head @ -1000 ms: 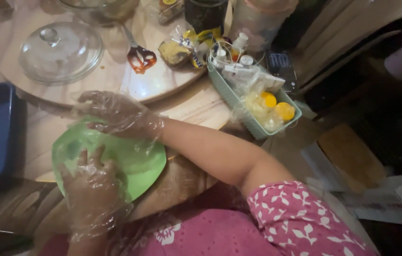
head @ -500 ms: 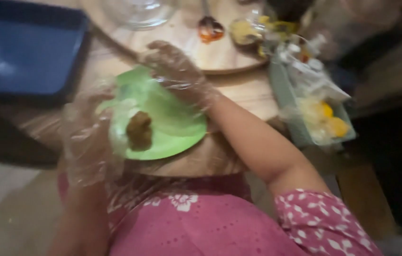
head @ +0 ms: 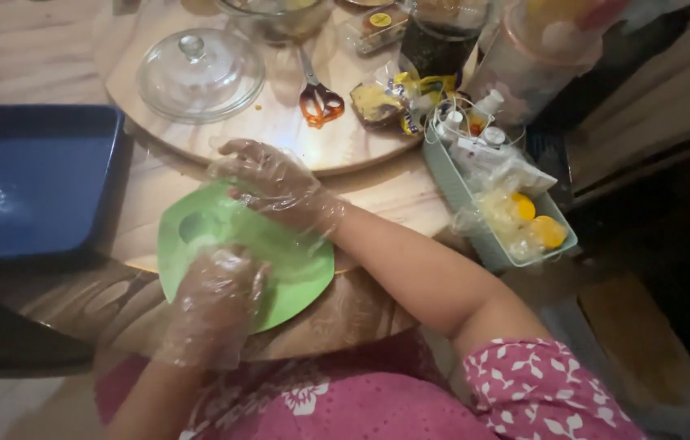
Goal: The person wears gloves and uses their hands to shape and roll pieces of brown dough on a green plate, occasionally dipping the dough into a bowl of white powder.
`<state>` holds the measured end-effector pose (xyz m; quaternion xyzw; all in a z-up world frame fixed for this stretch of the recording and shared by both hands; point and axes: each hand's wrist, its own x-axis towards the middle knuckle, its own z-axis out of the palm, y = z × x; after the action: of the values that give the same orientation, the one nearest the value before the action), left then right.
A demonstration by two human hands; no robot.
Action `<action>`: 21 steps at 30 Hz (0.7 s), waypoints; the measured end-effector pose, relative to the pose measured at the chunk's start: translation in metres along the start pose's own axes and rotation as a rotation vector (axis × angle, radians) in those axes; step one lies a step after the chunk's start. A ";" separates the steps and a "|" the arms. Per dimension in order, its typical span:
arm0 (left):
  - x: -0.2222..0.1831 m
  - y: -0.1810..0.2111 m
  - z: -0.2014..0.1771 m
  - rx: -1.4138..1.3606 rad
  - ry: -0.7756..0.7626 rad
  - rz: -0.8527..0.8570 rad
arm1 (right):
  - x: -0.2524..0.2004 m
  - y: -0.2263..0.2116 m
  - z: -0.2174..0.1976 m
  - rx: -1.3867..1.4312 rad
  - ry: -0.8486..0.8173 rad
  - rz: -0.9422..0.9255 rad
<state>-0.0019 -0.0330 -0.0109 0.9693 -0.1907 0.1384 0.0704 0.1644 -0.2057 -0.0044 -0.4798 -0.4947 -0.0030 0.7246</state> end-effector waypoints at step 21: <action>0.038 0.027 -0.038 0.129 -0.489 -0.071 | -0.002 0.040 0.000 -0.768 -0.094 -0.310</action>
<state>0.0120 -0.0636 0.0388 0.9825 -0.1586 -0.0907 -0.0351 0.1826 -0.1849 -0.0337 -0.6347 -0.5566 -0.2743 0.4606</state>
